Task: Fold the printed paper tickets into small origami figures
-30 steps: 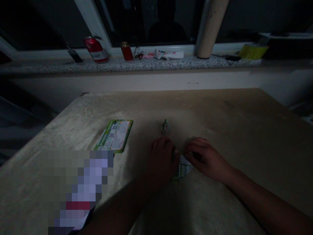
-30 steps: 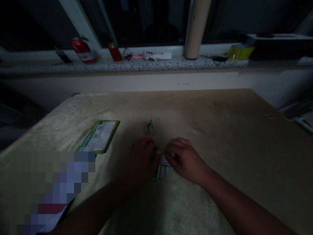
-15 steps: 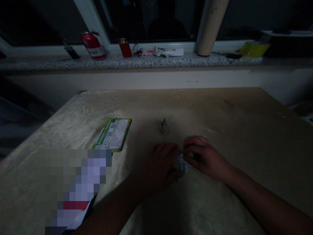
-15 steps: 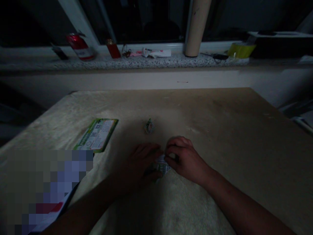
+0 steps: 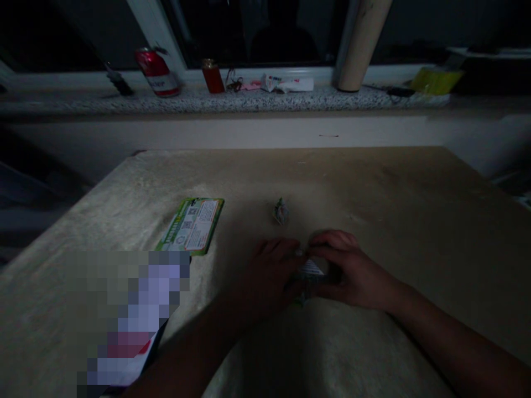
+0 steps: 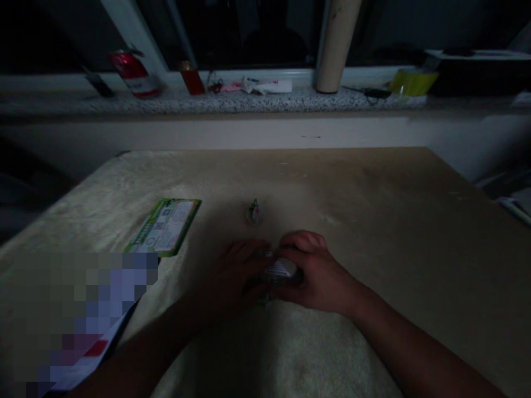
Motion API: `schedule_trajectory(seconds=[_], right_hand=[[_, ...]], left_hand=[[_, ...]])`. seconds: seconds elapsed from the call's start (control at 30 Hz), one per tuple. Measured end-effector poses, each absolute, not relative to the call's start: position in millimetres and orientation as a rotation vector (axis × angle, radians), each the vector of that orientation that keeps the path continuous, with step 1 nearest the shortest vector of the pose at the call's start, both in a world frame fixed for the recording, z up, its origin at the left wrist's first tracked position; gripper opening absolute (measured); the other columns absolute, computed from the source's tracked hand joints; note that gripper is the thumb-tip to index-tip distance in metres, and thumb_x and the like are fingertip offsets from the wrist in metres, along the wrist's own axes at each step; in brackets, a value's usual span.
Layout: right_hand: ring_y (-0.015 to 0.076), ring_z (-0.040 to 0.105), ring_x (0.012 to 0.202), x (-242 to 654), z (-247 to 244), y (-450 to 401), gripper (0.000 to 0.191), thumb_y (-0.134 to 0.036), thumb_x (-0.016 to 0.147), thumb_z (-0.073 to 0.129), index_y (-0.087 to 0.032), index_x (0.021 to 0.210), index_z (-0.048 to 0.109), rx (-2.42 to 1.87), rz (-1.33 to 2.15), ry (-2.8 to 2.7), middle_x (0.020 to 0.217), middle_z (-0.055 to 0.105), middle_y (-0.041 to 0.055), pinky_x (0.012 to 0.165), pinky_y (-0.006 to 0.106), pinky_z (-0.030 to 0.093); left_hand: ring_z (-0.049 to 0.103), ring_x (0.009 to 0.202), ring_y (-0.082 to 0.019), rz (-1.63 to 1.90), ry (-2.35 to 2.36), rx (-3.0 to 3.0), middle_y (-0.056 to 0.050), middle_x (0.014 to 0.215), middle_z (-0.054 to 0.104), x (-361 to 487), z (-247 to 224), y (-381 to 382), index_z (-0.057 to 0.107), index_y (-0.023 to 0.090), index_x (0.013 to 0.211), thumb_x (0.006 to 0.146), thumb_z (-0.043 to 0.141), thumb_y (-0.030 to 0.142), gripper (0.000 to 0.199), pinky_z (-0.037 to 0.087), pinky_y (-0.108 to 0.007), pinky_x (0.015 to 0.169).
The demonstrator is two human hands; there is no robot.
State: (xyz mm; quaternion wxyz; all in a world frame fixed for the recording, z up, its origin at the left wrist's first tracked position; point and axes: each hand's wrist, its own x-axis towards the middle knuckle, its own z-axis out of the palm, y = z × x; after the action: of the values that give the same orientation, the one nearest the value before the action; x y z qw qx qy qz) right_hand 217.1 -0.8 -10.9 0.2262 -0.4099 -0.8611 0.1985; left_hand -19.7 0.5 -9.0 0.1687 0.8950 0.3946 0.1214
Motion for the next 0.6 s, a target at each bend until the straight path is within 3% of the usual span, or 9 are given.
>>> schedule_trajectory(seconds=[0.17, 0.6], right_hand=[[0.0345, 0.053, 0.123, 212.4, -9.3, -4.0, 0.068, -0.049, 0.064, 0.09, -0.022, 0.122, 0.067, -1.161, 0.516, -2.411, 0.13, 0.061, 0.0122, 0.106, 0.052, 0.039], [0.034, 0.055, 0.12, 208.0, -9.5, -5.1, 0.053, -0.045, 0.074, 0.084, -0.021, 0.119, 0.067, -1.168, 0.485, -2.413, 0.127, 0.063, 0.0136, 0.103, 0.051, 0.04]], left_hand=[[0.045, 0.138, -0.03, 0.349, 1.152, 2.525, -0.01, 0.149, 0.053, -18.5, -10.8, 2.8, 0.067, 0.026, 0.128, 0.092, 0.069, 0.037, 0.038, 0.034, -0.051, 0.115], [0.047, 0.136, -0.03, 0.402, 1.147, 2.49, -0.009, 0.145, 0.056, -19.4, -12.4, 4.6, 0.069, 0.026, 0.124, 0.09, 0.069, 0.033, 0.035, 0.035, -0.052, 0.114]])
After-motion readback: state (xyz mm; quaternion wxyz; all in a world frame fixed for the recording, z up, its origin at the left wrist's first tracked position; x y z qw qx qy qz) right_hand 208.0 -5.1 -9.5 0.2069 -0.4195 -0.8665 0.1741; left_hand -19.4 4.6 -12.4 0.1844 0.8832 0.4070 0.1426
